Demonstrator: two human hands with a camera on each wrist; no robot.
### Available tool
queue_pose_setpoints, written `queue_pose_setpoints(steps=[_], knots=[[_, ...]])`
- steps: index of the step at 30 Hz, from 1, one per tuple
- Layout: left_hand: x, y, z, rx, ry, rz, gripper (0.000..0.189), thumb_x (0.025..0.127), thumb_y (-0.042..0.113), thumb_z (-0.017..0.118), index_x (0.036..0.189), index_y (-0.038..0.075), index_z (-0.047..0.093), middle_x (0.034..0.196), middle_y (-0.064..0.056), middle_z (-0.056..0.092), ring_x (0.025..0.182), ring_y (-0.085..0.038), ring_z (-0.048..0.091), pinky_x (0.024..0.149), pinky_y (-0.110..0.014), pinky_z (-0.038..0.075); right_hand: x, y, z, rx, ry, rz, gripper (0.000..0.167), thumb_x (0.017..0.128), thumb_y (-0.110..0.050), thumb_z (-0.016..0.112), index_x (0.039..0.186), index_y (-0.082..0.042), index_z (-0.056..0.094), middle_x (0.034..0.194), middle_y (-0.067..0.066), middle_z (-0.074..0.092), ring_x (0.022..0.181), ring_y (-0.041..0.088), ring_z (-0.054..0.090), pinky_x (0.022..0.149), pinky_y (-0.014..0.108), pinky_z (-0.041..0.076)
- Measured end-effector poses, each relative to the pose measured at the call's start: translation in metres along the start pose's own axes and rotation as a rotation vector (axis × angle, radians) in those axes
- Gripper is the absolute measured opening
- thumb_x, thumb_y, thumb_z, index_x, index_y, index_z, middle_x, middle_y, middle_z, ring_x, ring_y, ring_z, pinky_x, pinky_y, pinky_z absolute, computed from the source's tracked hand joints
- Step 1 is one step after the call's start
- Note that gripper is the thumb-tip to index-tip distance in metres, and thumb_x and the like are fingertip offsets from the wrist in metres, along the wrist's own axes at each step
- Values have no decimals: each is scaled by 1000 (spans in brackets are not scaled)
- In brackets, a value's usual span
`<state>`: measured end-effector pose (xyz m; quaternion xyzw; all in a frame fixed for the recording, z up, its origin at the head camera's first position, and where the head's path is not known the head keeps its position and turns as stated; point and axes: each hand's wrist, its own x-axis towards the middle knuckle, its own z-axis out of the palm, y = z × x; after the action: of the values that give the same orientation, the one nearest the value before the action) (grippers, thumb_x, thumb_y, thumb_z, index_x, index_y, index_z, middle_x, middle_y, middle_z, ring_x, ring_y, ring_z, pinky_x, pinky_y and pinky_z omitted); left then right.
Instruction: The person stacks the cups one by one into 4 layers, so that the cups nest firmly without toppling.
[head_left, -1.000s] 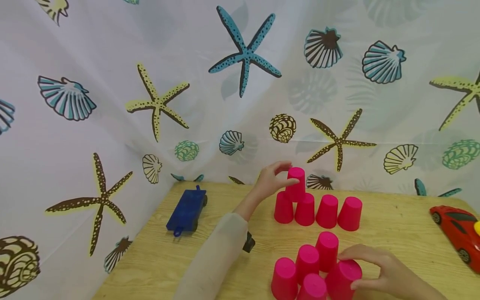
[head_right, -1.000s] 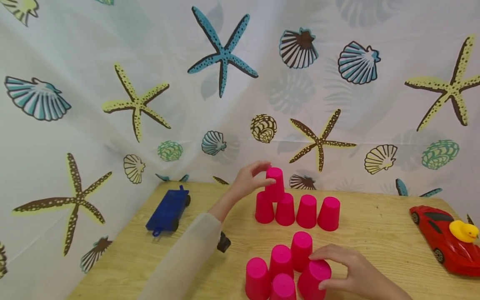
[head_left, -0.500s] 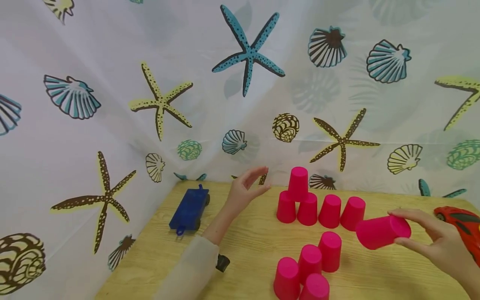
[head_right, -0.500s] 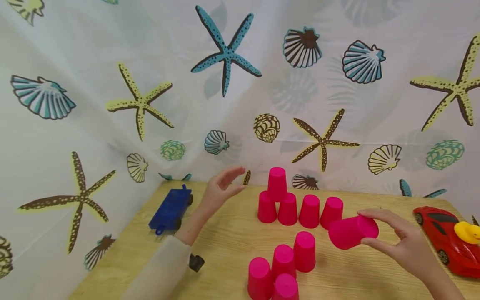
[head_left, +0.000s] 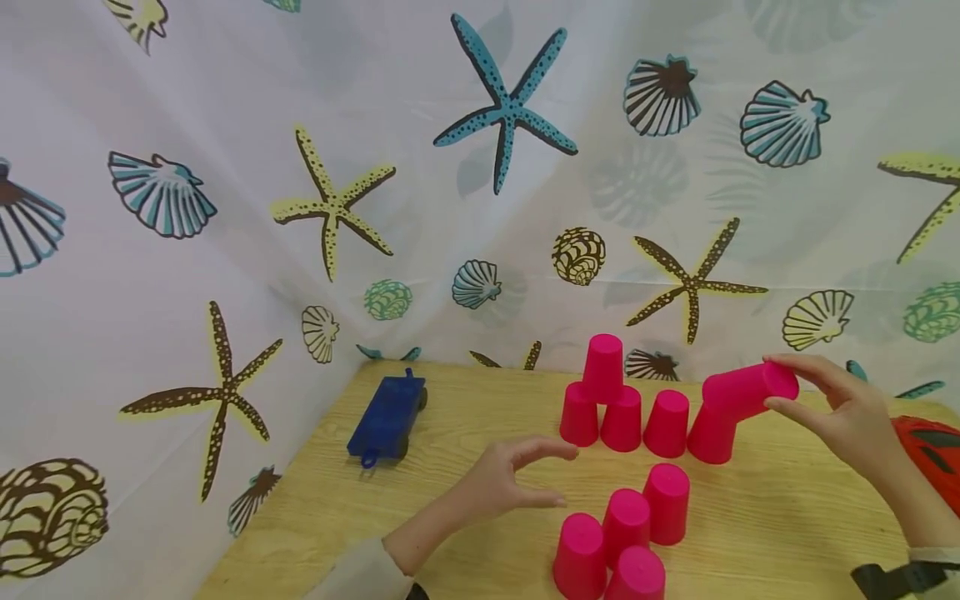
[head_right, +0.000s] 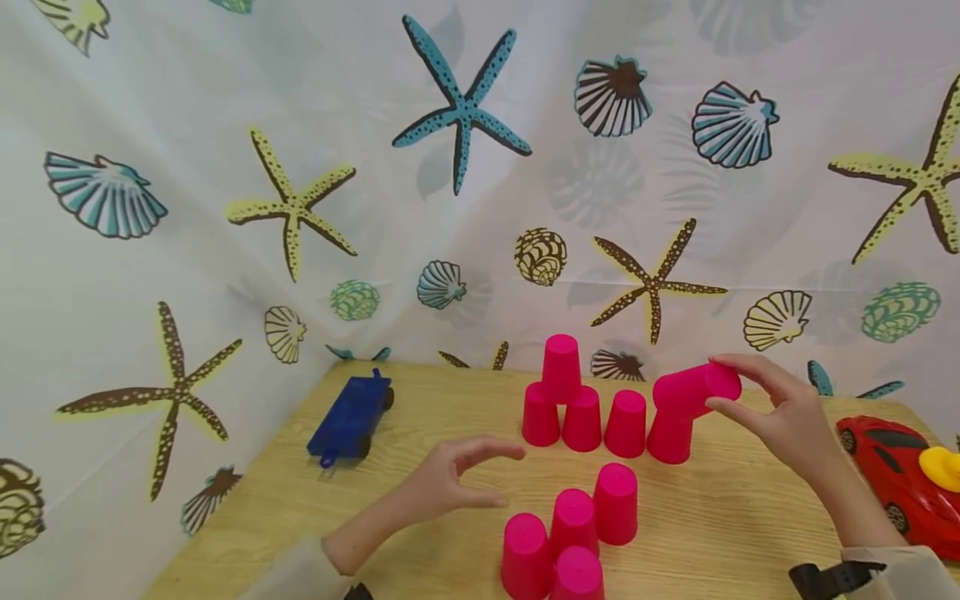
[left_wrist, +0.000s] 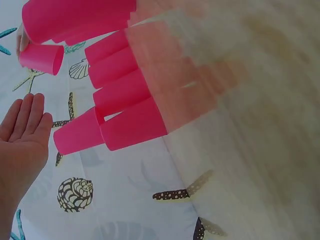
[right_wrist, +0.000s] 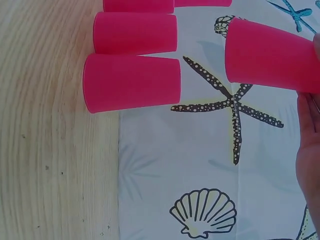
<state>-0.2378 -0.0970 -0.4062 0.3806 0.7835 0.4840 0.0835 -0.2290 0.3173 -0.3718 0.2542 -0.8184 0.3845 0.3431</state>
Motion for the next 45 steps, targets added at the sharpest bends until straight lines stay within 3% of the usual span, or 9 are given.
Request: queue_pose_setpoints(steps=[5,9,19,22,27,32,35,42,45], knots=[[-8,-3,10,70,-142,-11,52,84,24,78,132,13,60,130,-1,67,122,-7,60,108,-38,48,11,11,7,-30,-44,76,55,75,11,76,127,-1,61,120,-34,56,114,-17,51,92,-4,37],[-10,-6,14,104,-222,2,50,84,26,78,130,14,62,128,0,68,119,-2,61,105,-33,50,17,17,10,-92,-110,148,50,80,-4,78,128,-9,62,117,-40,51,110,-25,45,88,-8,33],[-12,-3,16,88,-288,6,45,85,22,76,128,13,64,125,-3,69,115,1,62,102,-29,52,27,26,15,-134,-236,210,48,85,-22,77,128,-12,62,115,-44,45,107,-30,38,83,-6,33],[-12,-3,16,84,-291,8,44,85,21,76,127,12,64,124,-5,69,113,1,62,101,-29,52,30,28,16,-146,-255,214,48,85,-23,77,129,-11,61,119,-32,52,106,-30,37,82,-6,34],[-12,-3,16,85,-284,3,44,85,22,76,126,12,65,123,-4,70,112,1,63,100,-28,53,37,30,16,-163,-308,230,49,87,-26,74,132,-12,59,128,9,62,106,-29,34,83,3,43],[-12,-2,16,75,-283,-16,43,86,21,76,126,12,64,123,-4,70,113,1,62,100,-28,53,44,31,15,-175,-343,243,50,88,-29,73,132,-10,59,131,17,61,109,-16,45,82,9,47],[-12,-2,16,67,-283,-24,43,85,20,76,126,11,64,124,-5,69,113,1,62,100,-28,53,46,32,16,-170,-347,237,50,88,-29,73,132,-10,59,129,14,62,107,-14,47,81,11,49],[-15,-3,15,46,-283,-32,43,86,19,76,126,11,64,123,-5,70,113,1,62,101,-27,52,50,34,24,-140,-352,220,46,88,-29,73,130,-13,61,115,-32,50,102,-28,39,79,3,42],[-15,-4,15,38,-283,-35,42,86,19,75,126,11,64,123,-5,70,113,1,62,100,-26,52,52,33,27,-132,-362,210,46,88,-28,73,130,-12,61,118,-23,57,102,-27,40,79,4,44]])
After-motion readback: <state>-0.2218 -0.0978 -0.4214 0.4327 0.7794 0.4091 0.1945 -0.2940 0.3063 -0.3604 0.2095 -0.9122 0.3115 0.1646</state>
